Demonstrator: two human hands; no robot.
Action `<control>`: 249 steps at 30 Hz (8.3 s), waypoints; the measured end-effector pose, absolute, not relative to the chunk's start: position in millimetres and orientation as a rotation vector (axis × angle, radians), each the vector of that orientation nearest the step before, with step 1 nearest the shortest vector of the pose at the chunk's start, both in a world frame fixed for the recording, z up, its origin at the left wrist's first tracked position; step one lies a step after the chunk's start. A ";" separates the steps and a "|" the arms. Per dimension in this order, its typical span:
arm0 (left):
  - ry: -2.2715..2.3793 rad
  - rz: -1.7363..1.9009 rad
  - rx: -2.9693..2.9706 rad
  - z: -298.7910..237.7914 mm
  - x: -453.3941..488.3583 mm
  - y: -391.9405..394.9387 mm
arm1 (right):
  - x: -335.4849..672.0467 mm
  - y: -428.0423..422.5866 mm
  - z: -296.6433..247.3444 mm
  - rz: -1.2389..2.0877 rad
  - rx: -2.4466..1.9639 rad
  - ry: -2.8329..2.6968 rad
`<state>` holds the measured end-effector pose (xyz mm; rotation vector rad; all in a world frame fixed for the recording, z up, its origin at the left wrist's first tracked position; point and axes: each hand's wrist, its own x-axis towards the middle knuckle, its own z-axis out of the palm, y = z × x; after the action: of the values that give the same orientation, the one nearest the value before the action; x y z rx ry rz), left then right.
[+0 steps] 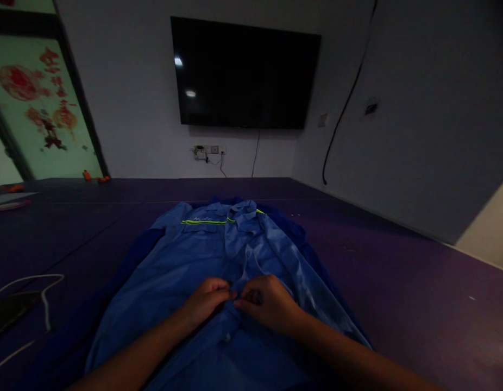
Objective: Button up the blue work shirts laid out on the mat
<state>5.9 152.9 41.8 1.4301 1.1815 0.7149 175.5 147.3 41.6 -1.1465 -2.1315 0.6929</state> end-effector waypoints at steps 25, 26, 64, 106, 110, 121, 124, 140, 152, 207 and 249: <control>1.187 0.724 1.403 36.5 6.9 154.2 | 172.7 151.1 34.4 1.104 -1.079 -1.962; 1.181 0.730 1.405 36.0 6.9 154.6 | 172.6 151.1 34.3 1.121 -1.077 -1.949; 1.112 0.760 1.500 41.9 7.8 148.2 | 176.8 151.7 39.4 1.281 -1.012 -1.976; 1.423 0.510 2.400 43.2 7.1 138.9 | 174.9 150.1 33.1 0.959 -0.977 -2.039; 1.427 0.544 2.415 41.9 7.1 138.6 | 174.9 150.6 30.9 0.899 -1.035 -2.158; 1.496 0.485 2.430 45.6 8.2 136.1 | 175.3 150.9 33.3 0.819 -1.111 -2.210; 1.507 0.479 2.448 43.9 7.9 136.8 | 175.6 151.2 33.3 0.795 -1.114 -2.217; 1.593 0.417 2.411 46.2 10.1 136.0 | 178.0 151.0 33.5 0.718 -1.118 -2.255; 1.620 0.394 2.409 44.6 10.1 137.0 | 178.4 151.9 32.2 0.699 -1.138 -2.267; 1.511 0.424 2.478 43.2 6.9 137.5 | 181.4 161.7 29.0 1.017 -0.973 -2.242; 1.376 0.431 2.547 38.4 4.6 140.8 | 182.2 162.9 28.9 0.905 -1.019 -2.337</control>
<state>4.6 140.8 38.4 2.5472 1.3765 0.4306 182.2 162.9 28.9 -1.0189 -2.3371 0.9049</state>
